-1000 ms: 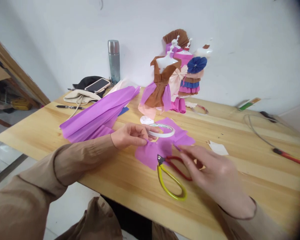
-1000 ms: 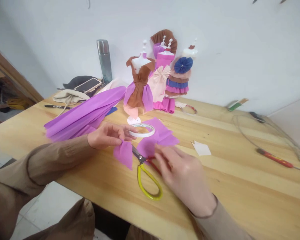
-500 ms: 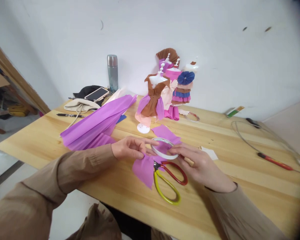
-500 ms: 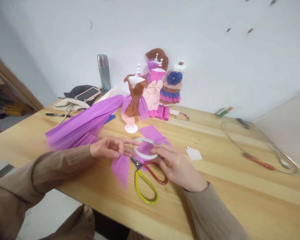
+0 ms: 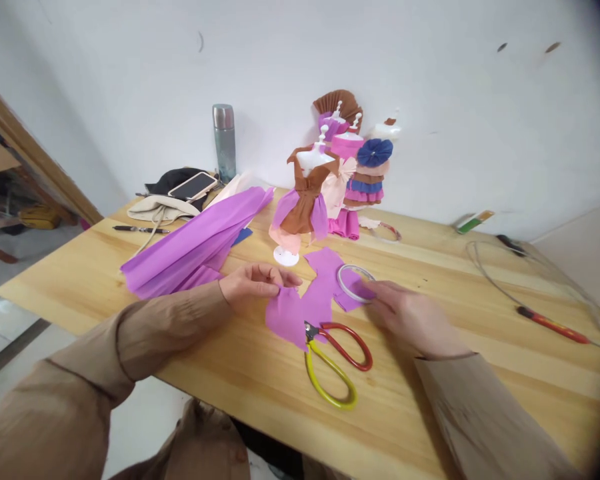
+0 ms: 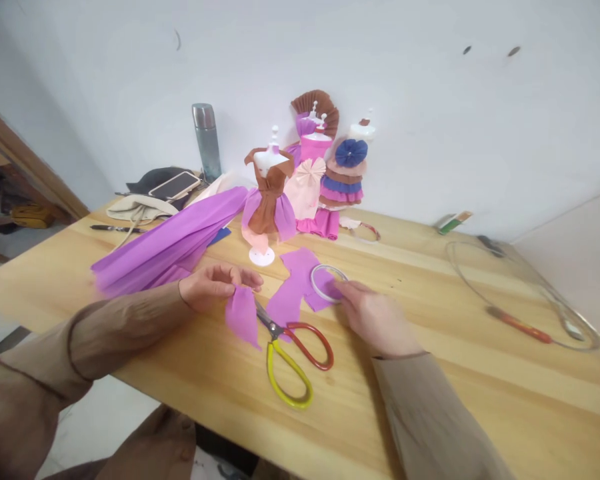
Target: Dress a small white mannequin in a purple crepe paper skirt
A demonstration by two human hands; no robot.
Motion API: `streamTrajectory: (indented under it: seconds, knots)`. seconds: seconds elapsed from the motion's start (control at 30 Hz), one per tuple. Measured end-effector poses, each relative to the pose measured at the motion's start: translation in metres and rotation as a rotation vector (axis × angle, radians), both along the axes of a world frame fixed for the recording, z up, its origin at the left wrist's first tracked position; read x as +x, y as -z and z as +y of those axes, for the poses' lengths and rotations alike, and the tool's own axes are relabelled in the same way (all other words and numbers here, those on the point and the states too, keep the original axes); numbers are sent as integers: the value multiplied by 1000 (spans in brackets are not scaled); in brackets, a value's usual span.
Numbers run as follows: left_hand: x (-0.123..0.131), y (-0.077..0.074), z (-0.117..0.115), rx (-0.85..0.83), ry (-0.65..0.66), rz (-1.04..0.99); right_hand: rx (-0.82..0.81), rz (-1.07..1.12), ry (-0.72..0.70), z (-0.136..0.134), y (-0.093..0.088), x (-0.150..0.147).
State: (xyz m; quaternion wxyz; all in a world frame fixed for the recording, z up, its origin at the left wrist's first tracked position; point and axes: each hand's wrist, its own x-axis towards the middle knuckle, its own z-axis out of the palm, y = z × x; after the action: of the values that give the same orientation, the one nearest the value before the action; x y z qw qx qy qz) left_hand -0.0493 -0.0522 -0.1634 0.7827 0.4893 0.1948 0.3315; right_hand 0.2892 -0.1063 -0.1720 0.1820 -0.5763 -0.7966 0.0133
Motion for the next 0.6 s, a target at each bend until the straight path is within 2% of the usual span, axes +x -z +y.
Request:
streamTrajectory:
  seconds: [0.17, 0.27, 0.37, 0.5, 0.6]
  knots:
    - [0, -12, -1, 69, -67, 1, 198, 287, 38, -4, -14, -12]
    - [-2, -27, -2, 160, -93, 32, 158, 428, 57, -7, -32, -33]
    - [-3, -51, -3, 298, -137, 115, 97, 533, 50, -3, -54, -59]
    - [-3, -92, -2, 535, -182, 252, 230, 560, 22, 21, -81, -90]
    - [0, -119, 7, 612, -205, 376, 340, 523, 22, 48, -93, -109]
